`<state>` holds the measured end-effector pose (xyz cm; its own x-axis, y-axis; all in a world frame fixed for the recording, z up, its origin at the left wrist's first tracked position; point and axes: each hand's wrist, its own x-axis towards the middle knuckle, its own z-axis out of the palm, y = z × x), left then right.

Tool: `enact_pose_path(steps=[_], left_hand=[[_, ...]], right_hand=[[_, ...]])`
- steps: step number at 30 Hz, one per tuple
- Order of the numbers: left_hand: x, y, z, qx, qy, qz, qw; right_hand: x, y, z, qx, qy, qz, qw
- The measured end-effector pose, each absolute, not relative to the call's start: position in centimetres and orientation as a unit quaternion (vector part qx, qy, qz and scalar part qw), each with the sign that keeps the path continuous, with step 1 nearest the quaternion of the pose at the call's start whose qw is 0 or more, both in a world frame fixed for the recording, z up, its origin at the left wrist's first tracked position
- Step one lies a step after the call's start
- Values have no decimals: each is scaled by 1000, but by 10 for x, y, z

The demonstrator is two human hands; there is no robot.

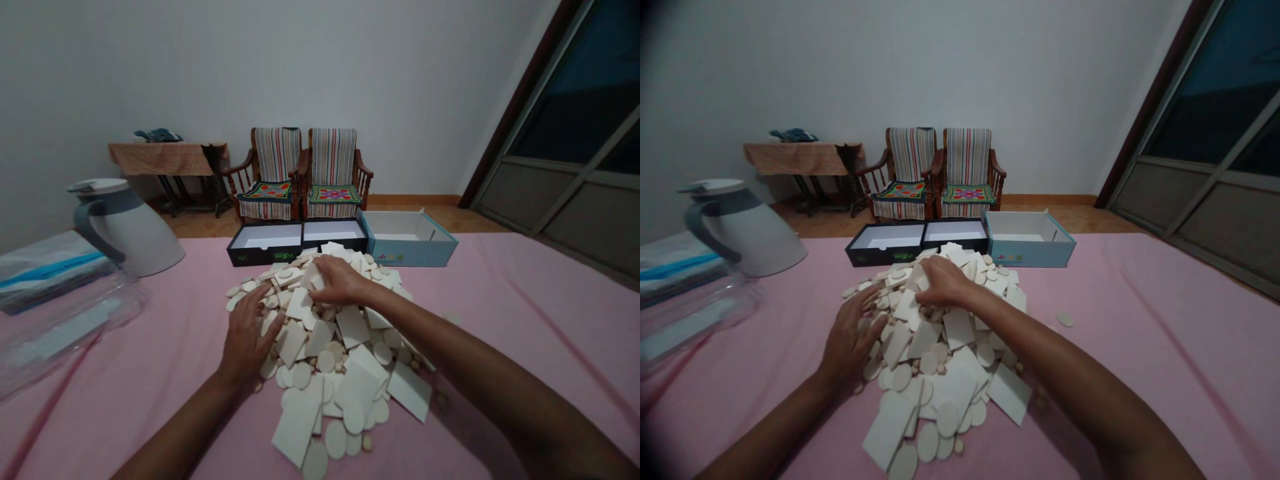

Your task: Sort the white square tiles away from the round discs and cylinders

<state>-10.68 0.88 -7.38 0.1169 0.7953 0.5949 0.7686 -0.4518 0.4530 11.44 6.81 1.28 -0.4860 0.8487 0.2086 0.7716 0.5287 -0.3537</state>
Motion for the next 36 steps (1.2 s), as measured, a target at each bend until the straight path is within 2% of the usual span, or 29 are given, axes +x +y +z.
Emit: enact_pose_path(steps=[4,7,13,16,18,21,24,30,36], left_hand=[[-106,13,-82,749,536,383,65],[-105,14,-85,761,531,368,63],[-105,15,-86,789,512,338,15],[-105,16,-86,794,516,321,4],[-105,17,-86,796,516,315,0],[-105,17,-86,797,514,317,-5],[-104,17,-86,795,516,319,-10],[-107,19,-89,797,513,317,-25],[-108,21,-91,798,511,317,-31]], right_hand=[[87,78,4,-465,-865,101,159],[82,81,-3,-456,-865,110,180],[122,79,-5,-418,-836,96,343],[171,81,-7,-476,-777,99,400],[208,85,-14,-557,-728,92,390],[257,93,-33,-672,-673,58,304],[284,100,-55,-703,-659,73,256],[282,114,-85,-688,-661,141,265],[272,113,-89,-632,-675,226,307]])
